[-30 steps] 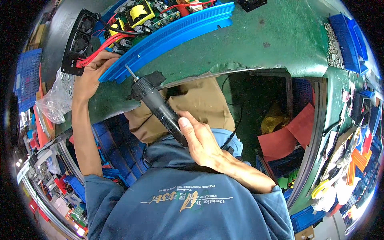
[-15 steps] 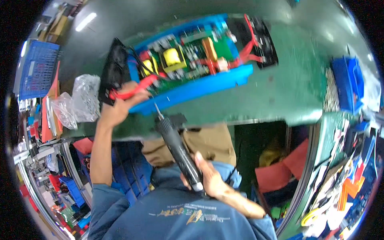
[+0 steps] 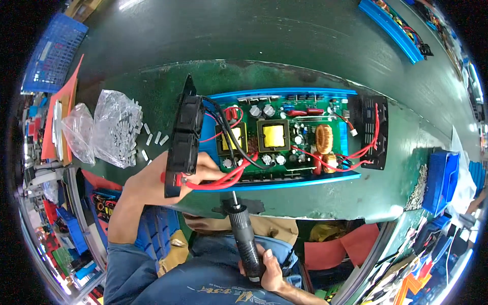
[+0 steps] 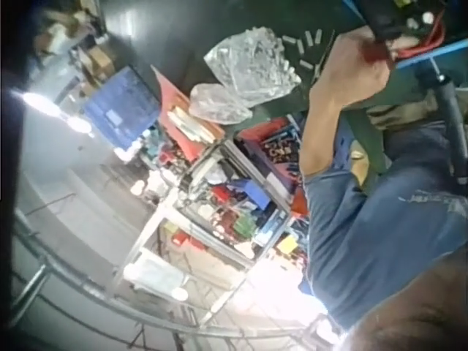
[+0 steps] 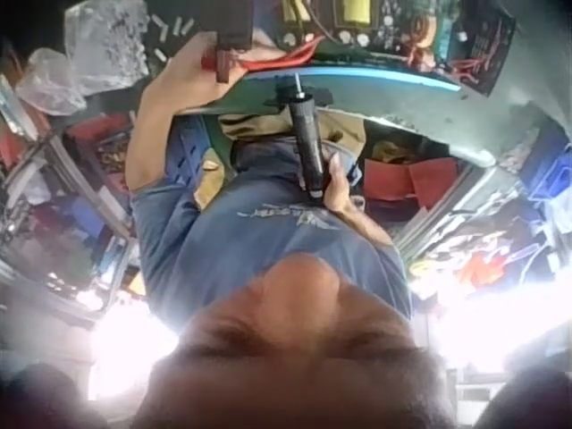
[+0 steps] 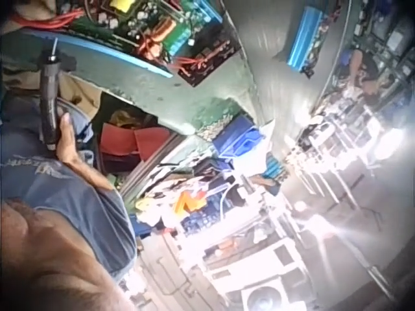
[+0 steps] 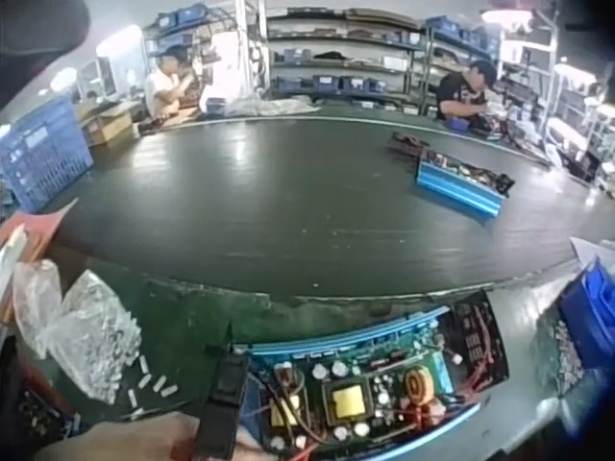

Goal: Assembling components and casing for power inverters at a manufacturing workstation.

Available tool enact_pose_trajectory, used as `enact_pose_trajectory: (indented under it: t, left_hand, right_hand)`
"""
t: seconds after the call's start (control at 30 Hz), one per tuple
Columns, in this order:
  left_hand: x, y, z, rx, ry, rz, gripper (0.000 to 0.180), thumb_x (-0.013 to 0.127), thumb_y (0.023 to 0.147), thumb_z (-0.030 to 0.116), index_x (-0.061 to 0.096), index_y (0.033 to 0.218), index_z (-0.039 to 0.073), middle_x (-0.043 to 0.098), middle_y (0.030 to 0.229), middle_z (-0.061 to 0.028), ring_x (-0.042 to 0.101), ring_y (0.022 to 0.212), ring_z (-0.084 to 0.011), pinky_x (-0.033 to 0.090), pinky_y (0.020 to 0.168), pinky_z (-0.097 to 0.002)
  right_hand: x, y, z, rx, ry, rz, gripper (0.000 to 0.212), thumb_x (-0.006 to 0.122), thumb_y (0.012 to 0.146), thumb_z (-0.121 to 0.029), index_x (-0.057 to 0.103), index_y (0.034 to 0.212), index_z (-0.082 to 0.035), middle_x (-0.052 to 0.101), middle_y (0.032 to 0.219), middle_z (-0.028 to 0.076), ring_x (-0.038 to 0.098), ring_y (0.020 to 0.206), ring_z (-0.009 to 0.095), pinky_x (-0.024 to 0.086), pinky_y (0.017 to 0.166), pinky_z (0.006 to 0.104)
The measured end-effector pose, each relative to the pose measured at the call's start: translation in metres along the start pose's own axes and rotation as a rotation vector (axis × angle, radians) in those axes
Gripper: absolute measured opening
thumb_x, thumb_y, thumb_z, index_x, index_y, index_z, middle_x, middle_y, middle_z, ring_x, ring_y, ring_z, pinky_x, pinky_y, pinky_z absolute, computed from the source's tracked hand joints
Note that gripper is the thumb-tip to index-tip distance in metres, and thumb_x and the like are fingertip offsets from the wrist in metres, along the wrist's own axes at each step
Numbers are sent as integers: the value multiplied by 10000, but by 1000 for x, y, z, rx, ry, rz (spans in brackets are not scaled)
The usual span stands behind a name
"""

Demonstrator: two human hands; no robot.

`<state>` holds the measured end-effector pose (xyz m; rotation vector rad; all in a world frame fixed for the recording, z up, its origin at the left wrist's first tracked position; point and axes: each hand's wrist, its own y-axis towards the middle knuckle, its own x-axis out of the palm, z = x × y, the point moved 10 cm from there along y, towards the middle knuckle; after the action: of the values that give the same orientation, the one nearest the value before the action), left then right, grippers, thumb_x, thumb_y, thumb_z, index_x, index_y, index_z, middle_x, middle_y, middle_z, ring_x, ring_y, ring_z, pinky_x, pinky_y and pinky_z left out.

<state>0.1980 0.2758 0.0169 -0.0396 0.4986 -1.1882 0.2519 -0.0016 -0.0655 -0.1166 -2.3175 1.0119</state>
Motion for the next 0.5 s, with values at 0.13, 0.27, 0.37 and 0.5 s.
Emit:
enact_pose_trajectory:
  t: [0.13, 0.27, 0.37, 0.5]
  left_hand:
    - [-3, -8, 25, 245, 174, 52, 508, 634, 822, 35, 663, 1315, 154, 674, 1150, -120, 660, 922, -356, 558, 760, -421]
    - [7, -8, 36, 195, 352, 4, 396, 673, 744, 49, 677, 1131, 130, 649, 1094, -114, 649, 937, -331, 567, 734, -427]
    - [14, -13, 22, 91, 325, -101, 587, 725, 772, 129, 631, 1348, 63, 639, 1219, -142, 640, 1066, -341, 525, 917, -416]
    - [13, -11, 24, 113, 353, -91, 608, 731, 754, 124, 629, 1350, 63, 643, 1209, -139, 646, 1049, -343, 531, 896, -422]
  right_hand:
    - [-3, -1, 6, -26, -37, 27, 937, 185, 995, -742, 476, 1393, 55, 629, 794, 112, 587, 663, 171, 455, 633, 290]
    - [6, 3, -4, -36, -190, 56, 926, 196, 1006, -724, 474, 1388, 72, 632, 788, 111, 594, 653, 176, 464, 625, 296]
    - [13, 0, -7, -48, -73, 25, 871, 198, 1026, -697, 484, 1378, 46, 642, 841, 123, 581, 685, 162, 455, 653, 289]
    - [20, 8, 10, -13, 195, -179, 899, 196, 1019, -708, 479, 1403, 54, 586, 704, 97, 539, 605, 167, 407, 575, 292]
